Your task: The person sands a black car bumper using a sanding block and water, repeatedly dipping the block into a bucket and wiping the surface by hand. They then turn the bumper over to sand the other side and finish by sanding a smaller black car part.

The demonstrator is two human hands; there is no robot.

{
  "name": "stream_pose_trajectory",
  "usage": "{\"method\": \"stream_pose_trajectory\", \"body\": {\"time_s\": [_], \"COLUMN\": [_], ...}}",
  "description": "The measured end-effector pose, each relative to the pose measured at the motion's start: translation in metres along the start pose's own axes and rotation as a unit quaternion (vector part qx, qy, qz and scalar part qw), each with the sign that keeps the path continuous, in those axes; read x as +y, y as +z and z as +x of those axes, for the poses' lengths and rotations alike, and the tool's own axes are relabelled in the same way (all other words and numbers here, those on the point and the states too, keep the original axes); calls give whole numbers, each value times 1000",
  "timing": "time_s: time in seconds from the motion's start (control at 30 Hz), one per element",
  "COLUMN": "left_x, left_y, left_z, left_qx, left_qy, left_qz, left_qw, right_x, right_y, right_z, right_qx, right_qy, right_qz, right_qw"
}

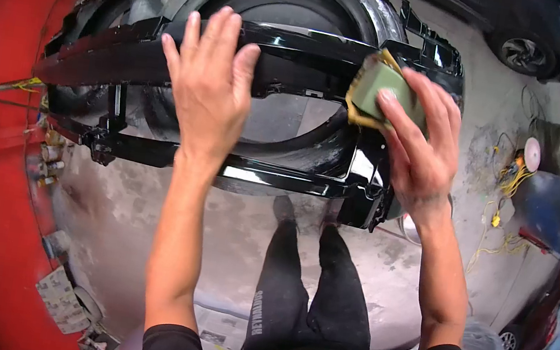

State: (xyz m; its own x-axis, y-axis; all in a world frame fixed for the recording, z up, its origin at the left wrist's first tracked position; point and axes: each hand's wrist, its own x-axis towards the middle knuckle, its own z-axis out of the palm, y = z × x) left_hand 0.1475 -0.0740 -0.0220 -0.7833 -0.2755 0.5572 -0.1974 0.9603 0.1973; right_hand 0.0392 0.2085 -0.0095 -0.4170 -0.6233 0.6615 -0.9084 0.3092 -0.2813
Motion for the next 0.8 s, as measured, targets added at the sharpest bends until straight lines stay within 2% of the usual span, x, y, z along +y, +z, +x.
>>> {"method": "stream_pose_trajectory", "body": {"time_s": [0.13,0.43,0.63,0.8], "left_x": [-27,-27,-27,-24], "left_y": [8,12,10,12], "left_z": [13,11,10,11], "left_qx": [20,31,19,43], "left_qy": [-16,-12,-27,-12], "left_qz": [-24,-36,-42,-36], "left_qw": [999,999,999,998], "right_x": [4,-9,1,-7], "right_y": [5,27,10,21], "right_z": [30,72,63,77], "right_qx": [-24,-99,-100,-128], "right_qy": [-33,-54,-48,-60], "right_qz": [-11,12,-6,36], "right_qw": [999,994,994,989]}}
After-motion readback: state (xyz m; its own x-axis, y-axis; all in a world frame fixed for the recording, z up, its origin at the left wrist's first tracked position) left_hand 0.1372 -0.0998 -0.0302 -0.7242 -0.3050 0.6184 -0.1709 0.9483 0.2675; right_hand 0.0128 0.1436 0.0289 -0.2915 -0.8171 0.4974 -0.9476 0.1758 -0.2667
